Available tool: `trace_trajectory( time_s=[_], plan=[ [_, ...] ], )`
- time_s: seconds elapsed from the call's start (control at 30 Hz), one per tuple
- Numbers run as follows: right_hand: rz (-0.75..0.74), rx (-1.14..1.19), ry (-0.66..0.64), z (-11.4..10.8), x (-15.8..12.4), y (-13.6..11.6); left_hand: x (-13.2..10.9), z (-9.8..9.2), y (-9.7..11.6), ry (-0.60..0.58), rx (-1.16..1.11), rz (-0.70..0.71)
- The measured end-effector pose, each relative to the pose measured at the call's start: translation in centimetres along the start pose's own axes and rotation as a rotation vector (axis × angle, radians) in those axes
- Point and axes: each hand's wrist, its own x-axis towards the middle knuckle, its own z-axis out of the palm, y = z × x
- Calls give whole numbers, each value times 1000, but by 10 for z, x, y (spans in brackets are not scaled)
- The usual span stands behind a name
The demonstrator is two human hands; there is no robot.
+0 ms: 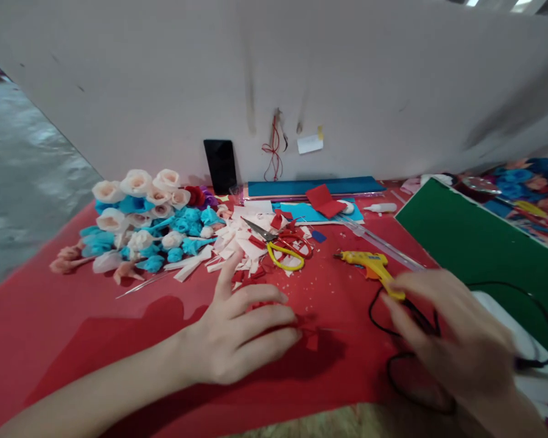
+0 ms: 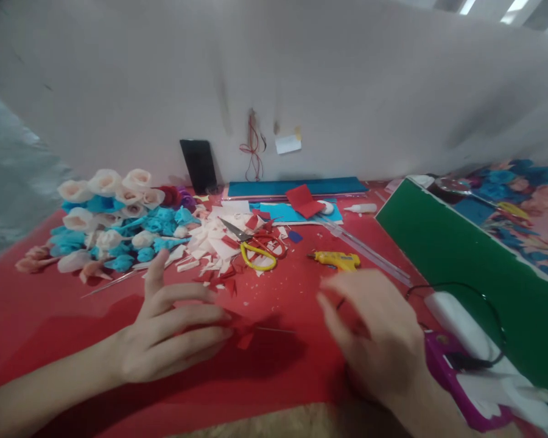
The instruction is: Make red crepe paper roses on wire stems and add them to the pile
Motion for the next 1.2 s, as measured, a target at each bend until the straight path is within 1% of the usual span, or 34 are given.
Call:
trace_trajectory(
  time_s=[0.03, 0.07, 0.1, 0.13, 0.23, 0.33, 0.43, 0.53, 0.63, 0.7, 0.73, 0.8, 0.83, 0.9, 0.93, 1.0, 1.03, 1.07, 1.1, 1.13, 1.2],
  plan=[
    [119, -86, -98, 8, -1, 16, -3, 4, -1, 10, -12, 14],
    [190, -131, -162, 17, -4, 32, -7, 8, -2, 18, -29, 20],
    [232, -151, -214, 27, -8, 48, -10, 13, -3, 39, -49, 33],
    [267, -159, -268, 38, -14, 62, -14, 18, -4, 32, -52, 29],
    [390, -165, -399, 64, -32, 96, -27, 32, -9, 13, -70, -37],
    [485, -121, -457, 74, -38, 114, -38, 41, -14, -12, -56, -53],
    [569, -61, -424, 73, -35, 119, -47, 47, -20, -36, -21, -76],
    [626, 4, -315, 67, -32, 114, -52, 50, -23, -17, -24, -135],
    [636, 124, -215, 57, -32, 98, -53, 50, -26, -30, -54, -218],
    [616, 240, -215, 51, -31, 81, -53, 50, -27, -43, -73, -273],
    [605, 288, -230, 48, -30, 69, -53, 49, -28, -35, -78, -301],
    [600, 362, -208, 44, -28, 43, -53, 49, -30, -34, -93, -328],
    [605, 367, -211, 44, -27, 30, -52, 48, -31, -17, -98, -326],
    [687, 305, -168, 44, -28, 5, -52, 49, -32, -36, -111, -316],
    [745, 247, -175, 45, -30, -5, -52, 49, -33, -42, -116, -307],
    [818, 121, -175, 47, -36, -16, -52, 50, -35, -46, -119, -281],
    [823, 66, -183, 47, -41, -18, -53, 50, -36, -45, -122, -268],
    [799, 21, -202, 46, -45, -16, -53, 51, -36, -55, -122, -261],
    [744, -18, -228, 45, -49, -13, -54, 51, -37, -56, -125, -258],
    [660, -39, -260, 44, -52, -7, -55, 52, -37, -61, -131, -268],
    [416, 2, -335, 42, -55, 6, -56, 53, -38, -49, -159, -299]
  ],
)
